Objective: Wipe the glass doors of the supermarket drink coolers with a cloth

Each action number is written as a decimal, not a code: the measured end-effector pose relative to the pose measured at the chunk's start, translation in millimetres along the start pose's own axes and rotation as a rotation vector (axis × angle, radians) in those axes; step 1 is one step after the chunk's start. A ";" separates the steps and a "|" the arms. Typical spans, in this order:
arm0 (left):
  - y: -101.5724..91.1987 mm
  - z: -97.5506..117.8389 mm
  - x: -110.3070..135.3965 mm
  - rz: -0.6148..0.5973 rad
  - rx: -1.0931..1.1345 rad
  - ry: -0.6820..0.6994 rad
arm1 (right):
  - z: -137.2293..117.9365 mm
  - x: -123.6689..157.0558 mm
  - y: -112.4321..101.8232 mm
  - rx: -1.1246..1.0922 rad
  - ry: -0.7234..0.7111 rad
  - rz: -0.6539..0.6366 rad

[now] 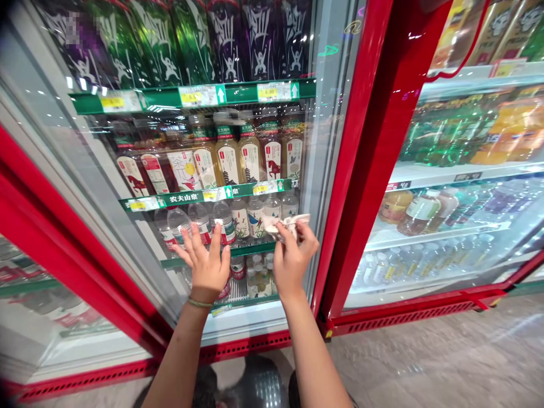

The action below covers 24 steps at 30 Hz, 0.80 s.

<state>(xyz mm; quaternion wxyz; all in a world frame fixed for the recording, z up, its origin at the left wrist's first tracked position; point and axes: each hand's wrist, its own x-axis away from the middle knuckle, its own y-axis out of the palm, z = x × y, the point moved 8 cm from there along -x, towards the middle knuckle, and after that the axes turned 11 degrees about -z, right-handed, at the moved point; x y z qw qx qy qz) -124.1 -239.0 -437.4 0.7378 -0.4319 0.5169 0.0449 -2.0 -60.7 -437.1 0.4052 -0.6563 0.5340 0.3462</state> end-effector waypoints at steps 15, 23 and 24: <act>1.4 -0.5 0.7 -0.017 0.019 -0.038 | 17.4 -12.5 -0.7 -0.123 0.048 -0.115; 5.2 1.4 0.6 -0.039 0.047 -0.049 | 31.3 -10.2 -7.2 -0.121 0.081 -0.076; 6.1 0.3 0.4 -0.045 0.052 -0.061 | 27.0 -11.0 -3.9 -0.119 0.035 -0.128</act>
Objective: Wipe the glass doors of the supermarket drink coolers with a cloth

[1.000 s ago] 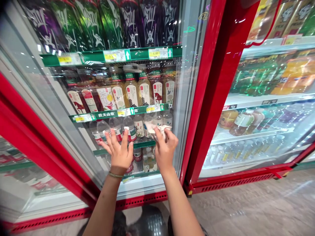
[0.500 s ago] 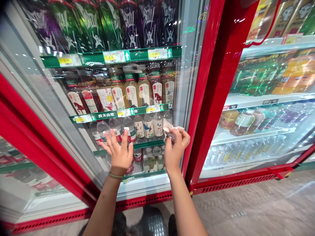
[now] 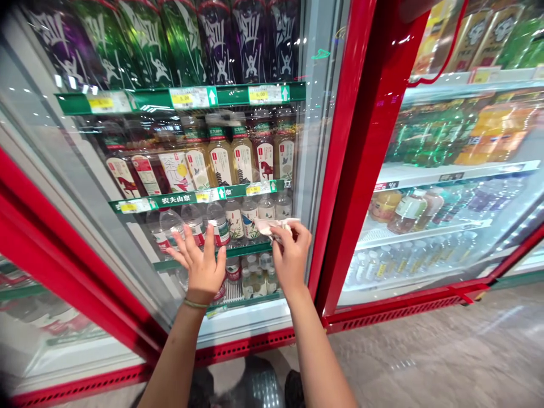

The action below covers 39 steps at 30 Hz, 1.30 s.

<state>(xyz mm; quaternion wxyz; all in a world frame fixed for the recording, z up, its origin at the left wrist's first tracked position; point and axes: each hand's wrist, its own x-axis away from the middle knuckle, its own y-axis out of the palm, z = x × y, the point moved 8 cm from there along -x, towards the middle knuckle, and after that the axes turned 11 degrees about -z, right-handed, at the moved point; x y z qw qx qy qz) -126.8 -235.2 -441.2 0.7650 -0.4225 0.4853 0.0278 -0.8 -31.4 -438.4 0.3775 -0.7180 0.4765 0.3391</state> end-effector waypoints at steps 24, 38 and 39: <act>4.1 -2.5 0.4 -0.028 -0.012 -0.001 | 2.1 0.3 -5.5 0.055 0.017 0.008; -4.7 7.2 2.7 0.049 -0.033 0.018 | 18.1 -0.7 -26.3 0.130 0.091 0.190; -4.9 10.4 3.2 0.059 -0.031 0.022 | 20.4 0.8 -27.4 0.122 0.117 0.210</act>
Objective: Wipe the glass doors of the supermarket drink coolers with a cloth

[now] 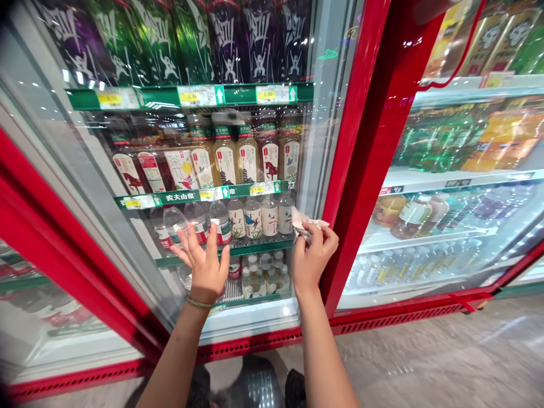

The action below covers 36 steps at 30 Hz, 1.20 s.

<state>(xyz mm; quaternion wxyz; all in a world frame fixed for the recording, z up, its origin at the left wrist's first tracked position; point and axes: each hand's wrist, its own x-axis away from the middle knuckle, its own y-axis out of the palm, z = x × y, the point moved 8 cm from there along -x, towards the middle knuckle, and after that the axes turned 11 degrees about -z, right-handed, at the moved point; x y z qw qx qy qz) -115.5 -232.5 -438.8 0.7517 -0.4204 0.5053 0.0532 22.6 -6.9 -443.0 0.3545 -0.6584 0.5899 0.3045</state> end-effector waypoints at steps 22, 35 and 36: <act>30.9 45.5 5.6 -0.223 -0.069 0.169 | 14.1 -14.3 -10.5 0.070 0.006 -0.008; 33.0 41.9 7.1 -0.218 -0.066 0.178 | 17.4 -10.9 -3.8 0.002 0.088 -0.015; 32.6 42.1 7.0 -0.210 -0.060 0.176 | 16.0 -9.7 -0.3 -0.002 0.085 -0.055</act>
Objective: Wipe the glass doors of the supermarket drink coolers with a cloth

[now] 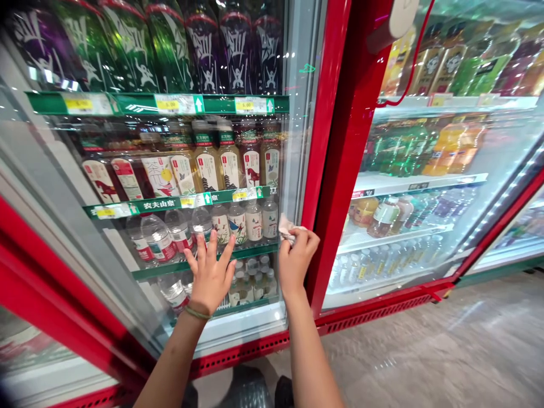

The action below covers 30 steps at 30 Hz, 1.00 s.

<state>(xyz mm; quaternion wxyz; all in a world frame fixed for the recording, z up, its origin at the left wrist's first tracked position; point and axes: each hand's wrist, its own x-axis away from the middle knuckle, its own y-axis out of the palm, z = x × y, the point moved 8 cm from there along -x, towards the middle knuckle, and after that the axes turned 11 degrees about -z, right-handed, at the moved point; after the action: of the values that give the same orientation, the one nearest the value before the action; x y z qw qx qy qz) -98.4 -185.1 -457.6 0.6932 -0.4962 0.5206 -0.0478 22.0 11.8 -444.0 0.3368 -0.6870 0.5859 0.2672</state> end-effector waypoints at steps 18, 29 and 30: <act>-2.1 1.3 -0.9 -0.040 0.011 0.006 | -22.7 0.5 6.6 0.041 -0.139 -0.094; -1.0 1.9 -0.8 -0.051 -0.006 0.006 | -34.8 4.8 17.3 0.099 -0.279 -0.185; -0.5 2.0 -0.8 -0.056 -0.008 0.009 | -28.0 1.8 9.9 0.113 -0.229 -0.115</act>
<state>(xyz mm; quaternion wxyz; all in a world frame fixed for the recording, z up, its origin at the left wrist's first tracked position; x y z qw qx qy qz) -97.0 -183.7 -456.8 0.6873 -0.5131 0.5096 -0.0674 11.8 -11.9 -429.1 0.4546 -0.6642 0.5174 0.2907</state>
